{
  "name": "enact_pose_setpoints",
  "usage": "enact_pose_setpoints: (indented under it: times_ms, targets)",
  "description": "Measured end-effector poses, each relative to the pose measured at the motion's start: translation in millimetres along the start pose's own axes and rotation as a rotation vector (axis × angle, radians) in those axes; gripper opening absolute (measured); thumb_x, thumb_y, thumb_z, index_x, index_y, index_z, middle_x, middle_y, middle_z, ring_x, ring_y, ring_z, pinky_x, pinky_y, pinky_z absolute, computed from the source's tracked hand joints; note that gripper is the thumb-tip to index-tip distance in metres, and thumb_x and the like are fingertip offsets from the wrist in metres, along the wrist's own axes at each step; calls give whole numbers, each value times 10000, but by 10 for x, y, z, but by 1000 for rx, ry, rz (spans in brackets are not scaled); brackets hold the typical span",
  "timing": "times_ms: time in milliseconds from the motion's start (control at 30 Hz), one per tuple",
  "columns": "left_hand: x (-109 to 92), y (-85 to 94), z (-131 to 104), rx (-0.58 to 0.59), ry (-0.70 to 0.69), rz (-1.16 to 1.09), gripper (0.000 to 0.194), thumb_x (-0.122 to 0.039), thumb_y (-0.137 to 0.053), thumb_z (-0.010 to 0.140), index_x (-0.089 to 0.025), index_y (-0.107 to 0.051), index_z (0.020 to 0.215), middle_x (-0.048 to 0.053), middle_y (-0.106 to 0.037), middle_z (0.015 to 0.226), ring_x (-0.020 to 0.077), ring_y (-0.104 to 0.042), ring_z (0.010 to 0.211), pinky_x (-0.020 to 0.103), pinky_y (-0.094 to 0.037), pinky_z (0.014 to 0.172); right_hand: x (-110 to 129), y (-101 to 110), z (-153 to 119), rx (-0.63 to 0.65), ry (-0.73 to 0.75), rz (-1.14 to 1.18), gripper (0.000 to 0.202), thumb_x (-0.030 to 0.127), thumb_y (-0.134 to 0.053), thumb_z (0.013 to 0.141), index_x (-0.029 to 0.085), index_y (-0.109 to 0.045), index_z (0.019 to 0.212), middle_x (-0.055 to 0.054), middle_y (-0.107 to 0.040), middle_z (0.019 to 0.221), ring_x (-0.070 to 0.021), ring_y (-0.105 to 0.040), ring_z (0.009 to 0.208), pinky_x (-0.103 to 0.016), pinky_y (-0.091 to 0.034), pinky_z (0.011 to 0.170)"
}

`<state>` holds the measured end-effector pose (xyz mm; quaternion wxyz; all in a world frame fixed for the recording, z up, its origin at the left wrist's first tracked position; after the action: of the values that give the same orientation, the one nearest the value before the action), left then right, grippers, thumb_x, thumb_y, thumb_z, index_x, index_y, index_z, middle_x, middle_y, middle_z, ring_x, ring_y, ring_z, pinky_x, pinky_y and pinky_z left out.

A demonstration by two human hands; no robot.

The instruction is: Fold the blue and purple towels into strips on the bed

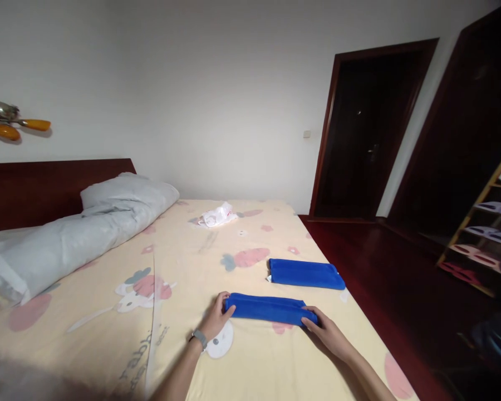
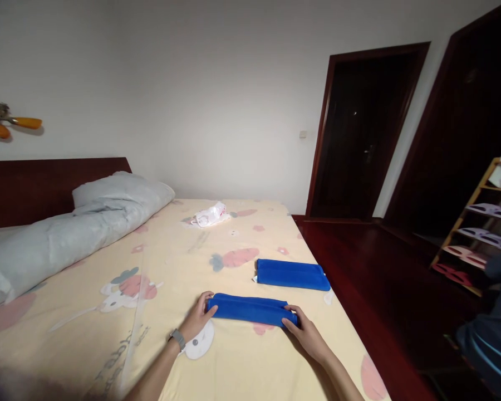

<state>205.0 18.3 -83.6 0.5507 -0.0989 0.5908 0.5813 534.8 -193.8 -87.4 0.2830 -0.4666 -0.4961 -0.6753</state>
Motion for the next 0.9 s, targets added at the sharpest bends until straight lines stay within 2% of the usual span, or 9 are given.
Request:
enact_pose_setpoints:
  times_ms: [133, 300, 433, 533, 600, 667, 733, 800, 900]
  targets:
    - [46, -52, 22, -68, -15, 56, 438, -464, -562, 921, -234, -538, 1294, 86, -636, 1218, 212, -644, 1034, 370, -530, 929, -73, -51, 54, -78, 13, 0, 537, 651, -553, 885, 263, -535, 1256, -31, -709, 990, -215, -671, 836, -322, -548, 767]
    - [36, -77, 37, -161, -20, 104, 414, -457, -591, 919, -249, -550, 1274, 48, -652, 1088, 178, -645, 823, 359, -557, 848, -140, -106, 134, -165, 73, -103, 478, 632, -532, 897, 280, -552, 1219, -52, -691, 1188, -259, -674, 1042, -342, -547, 887]
    - [-23, -94, 51, -145, -133, 262, 307, -425, -521, 978, -276, -584, 1239, 49, -654, 1092, 214, -637, 983, 374, -529, 918, -223, -149, 157, -237, 62, -215, 473, 619, -497, 920, 285, -536, 1253, -68, -683, 1196, -277, -677, 1036, -364, -564, 838]
    - [-73, -71, 54, -149, -174, 415, 292, -414, -499, 998, -287, -607, 1239, 55, -668, 1165, 248, -613, 1107, 426, -486, 986, -162, -168, 130, -374, 98, -430, 463, 598, -460, 943, 277, -559, 1261, -108, -653, 1221, -310, -658, 1044, -421, -559, 823]
    - [-129, -38, 41, -209, -179, 488, 330, -413, -505, 1000, -280, -589, 1290, 69, -666, 1226, 267, -591, 1174, 464, -455, 1027, -34, -197, 95, -494, 188, -628, 448, 559, -435, 962, 246, -599, 1237, -151, -628, 1240, -349, -632, 1057, -495, -535, 848]
    - [-227, -34, 15, -256, -233, 522, 358, -385, -477, 1013, -269, -566, 1340, 85, -637, 1318, 276, -547, 1265, 488, -410, 1086, 136, -283, 65, -549, 340, -760, 413, 501, -437, 976, 231, -625, 1226, -169, -609, 1286, -373, -597, 1120, -541, -502, 902]
    - [-361, -103, -10, -205, -354, 547, 394, -361, -448, 1018, -269, -541, 1389, 90, -590, 1404, 284, -489, 1345, 504, -358, 1143, 296, -442, 64, -491, 504, -794, 385, 449, -470, 979, 244, -610, 1273, -144, -576, 1377, -361, -541, 1241, -543, -460, 1001]
    - [-490, -249, -10, -51, -495, 572, 485, -396, -468, 1001, -278, -464, 1472, 82, -512, 1496, 295, -428, 1405, 514, -313, 1183, 396, -638, 107, -367, 620, -811, 431, 427, -497, 974, 250, -556, 1363, -108, -538, 1450, -327, -482, 1336, -520, -403, 1101]
    - [-578, -462, 68, 153, -572, 579, 660, -510, -543, 944, -285, -358, 1537, 77, -432, 1562, 299, -406, 1424, 508, -298, 1202, 377, -838, 234, -196, 678, -870, 519, 393, -462, 989, 232, -444, 1482, -81, -513, 1490, -285, -471, 1368, -482, -376, 1145]
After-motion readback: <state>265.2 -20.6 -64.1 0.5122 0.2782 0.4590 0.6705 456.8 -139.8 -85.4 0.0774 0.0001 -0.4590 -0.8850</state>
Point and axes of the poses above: each hand's wrist, its own z-axis towards the middle knuckle, its own y-axis out of the back of the hand, x = y × z, the point moved 1 cm from there along z, towards the middle knuckle
